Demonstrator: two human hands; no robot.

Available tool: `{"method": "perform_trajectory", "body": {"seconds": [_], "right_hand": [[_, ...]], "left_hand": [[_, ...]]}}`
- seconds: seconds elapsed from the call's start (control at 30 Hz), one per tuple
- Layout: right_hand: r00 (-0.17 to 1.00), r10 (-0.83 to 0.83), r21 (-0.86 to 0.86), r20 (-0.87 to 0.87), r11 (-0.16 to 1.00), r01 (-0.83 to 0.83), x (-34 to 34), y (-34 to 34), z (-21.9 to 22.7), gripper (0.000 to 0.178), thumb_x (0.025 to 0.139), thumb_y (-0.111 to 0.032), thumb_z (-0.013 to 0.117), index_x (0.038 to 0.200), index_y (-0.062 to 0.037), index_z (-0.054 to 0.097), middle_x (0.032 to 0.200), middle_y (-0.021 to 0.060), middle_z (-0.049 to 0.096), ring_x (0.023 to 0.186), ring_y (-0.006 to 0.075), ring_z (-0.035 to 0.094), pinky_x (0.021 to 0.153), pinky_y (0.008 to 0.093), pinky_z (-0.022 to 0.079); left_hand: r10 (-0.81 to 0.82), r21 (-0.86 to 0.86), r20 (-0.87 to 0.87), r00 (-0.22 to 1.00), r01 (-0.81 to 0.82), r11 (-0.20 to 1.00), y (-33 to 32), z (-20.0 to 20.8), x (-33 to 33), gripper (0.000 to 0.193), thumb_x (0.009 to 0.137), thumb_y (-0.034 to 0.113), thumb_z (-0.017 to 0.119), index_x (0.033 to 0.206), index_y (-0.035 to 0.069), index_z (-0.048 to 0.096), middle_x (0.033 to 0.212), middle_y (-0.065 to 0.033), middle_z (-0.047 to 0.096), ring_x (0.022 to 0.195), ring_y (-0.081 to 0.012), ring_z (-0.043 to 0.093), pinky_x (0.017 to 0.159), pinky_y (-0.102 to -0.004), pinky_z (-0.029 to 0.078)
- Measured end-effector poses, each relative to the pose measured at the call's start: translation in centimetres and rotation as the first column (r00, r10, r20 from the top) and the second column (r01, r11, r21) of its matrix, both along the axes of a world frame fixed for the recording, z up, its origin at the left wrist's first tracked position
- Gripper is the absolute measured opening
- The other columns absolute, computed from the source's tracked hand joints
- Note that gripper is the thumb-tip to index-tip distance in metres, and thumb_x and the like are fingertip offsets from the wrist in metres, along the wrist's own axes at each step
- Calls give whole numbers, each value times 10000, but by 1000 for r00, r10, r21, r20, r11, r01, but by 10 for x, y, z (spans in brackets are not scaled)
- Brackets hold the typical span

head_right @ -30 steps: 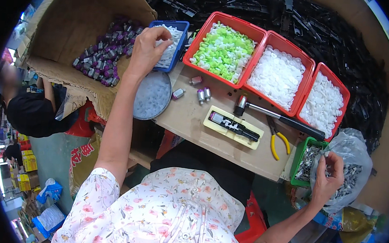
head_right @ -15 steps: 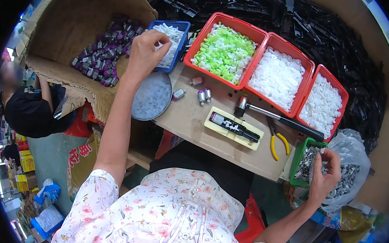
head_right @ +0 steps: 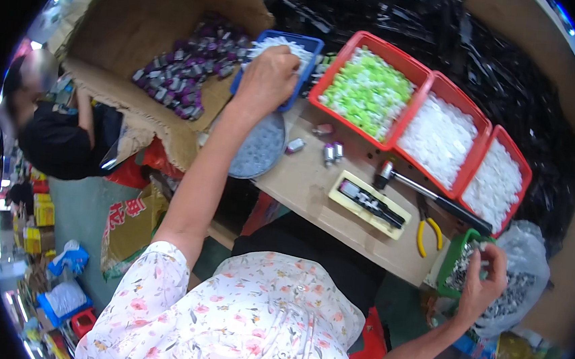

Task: The person is manually assembling small plastic toy components, using a small hammer and pliers to fit parts together at a factory workbench.

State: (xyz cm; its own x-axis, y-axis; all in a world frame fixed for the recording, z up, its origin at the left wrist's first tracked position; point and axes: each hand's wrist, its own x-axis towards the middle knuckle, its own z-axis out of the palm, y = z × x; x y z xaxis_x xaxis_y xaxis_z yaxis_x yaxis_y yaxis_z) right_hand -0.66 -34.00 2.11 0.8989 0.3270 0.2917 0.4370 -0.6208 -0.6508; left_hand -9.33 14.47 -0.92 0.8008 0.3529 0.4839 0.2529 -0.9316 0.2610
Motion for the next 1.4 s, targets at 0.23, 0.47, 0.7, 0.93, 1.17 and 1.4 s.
{"method": "perform_trajectory", "body": {"seconds": [0.23, 0.47, 0.7, 0.93, 1.17, 1.4], "right_hand": [[1000, 14, 18, -21, 1000, -14, 2, -15, -8, 152, 939, -48, 653, 1086, -9, 650, 915, -13, 608, 762, 57, 510, 681, 214, 422], [999, 35, 29, -24, 999, -34, -1, 11, -2, 106, 928, -16, 650, 1033, -5, 640, 900, -23, 598, 763, 45, 508, 686, 208, 424], [998, 51, 54, -29, 997, -50, -7, 28, 4, 135, 876, 28, 664, 1007, 16, 633, 911, 0, 598, 754, 69, 500, 684, 222, 416], [993, 96, 179, -66, 980, -83, -10, 63, 2, 134, 877, 34, 667, 1007, 22, 634, 886, 6, 593, 757, 69, 516, 691, 213, 426], [970, 221, 231, -102, 954, -193, -24, 101, 2, 198, 877, 65, 664, 1067, 11, 645, 885, 1, 637, 774, 43, 585, 696, 175, 439], [939, 340, 240, -43, 916, -320, -29, 120, 9, 215, 847, 102, 657, 1044, 18, 642, 932, 21, 612, 796, 42, 555, 707, 177, 424]], "left_hand": [[36, -207, 272, 962, 22, 978, 6, 11, -9, 100, 730, 50, 685, 795, -25, 671, 775, -161, 672, 692, -280, 683, 655, -371, 544], [41, -352, 291, 956, 68, 933, 16, 9, -24, 156, 784, 112, 764, 872, -14, 735, 805, -115, 712, 649, -157, 670, 620, -279, 528], [164, -687, 207, 964, 24, 726, 11, 25, -40, 182, 846, 154, 774, 901, -18, 753, 761, -54, 717, 632, -103, 643, 584, -225, 489], [152, -916, 269, 951, 204, 345, 14, 29, -59, 190, 865, 166, 771, 892, -20, 743, 757, -46, 707, 620, -65, 630, 510, -191, 415], [65, -715, 206, 976, 106, 691, -26, 24, -95, 163, 815, 117, 788, 856, -32, 738, 780, -77, 737, 594, -137, 653, 539, -265, 491], [-44, -322, 73, 996, 65, 944, -38, 5, -109, 103, 770, 46, 758, 834, -22, 715, 796, -159, 692, 602, -287, 638, 556, -352, 483]]}}
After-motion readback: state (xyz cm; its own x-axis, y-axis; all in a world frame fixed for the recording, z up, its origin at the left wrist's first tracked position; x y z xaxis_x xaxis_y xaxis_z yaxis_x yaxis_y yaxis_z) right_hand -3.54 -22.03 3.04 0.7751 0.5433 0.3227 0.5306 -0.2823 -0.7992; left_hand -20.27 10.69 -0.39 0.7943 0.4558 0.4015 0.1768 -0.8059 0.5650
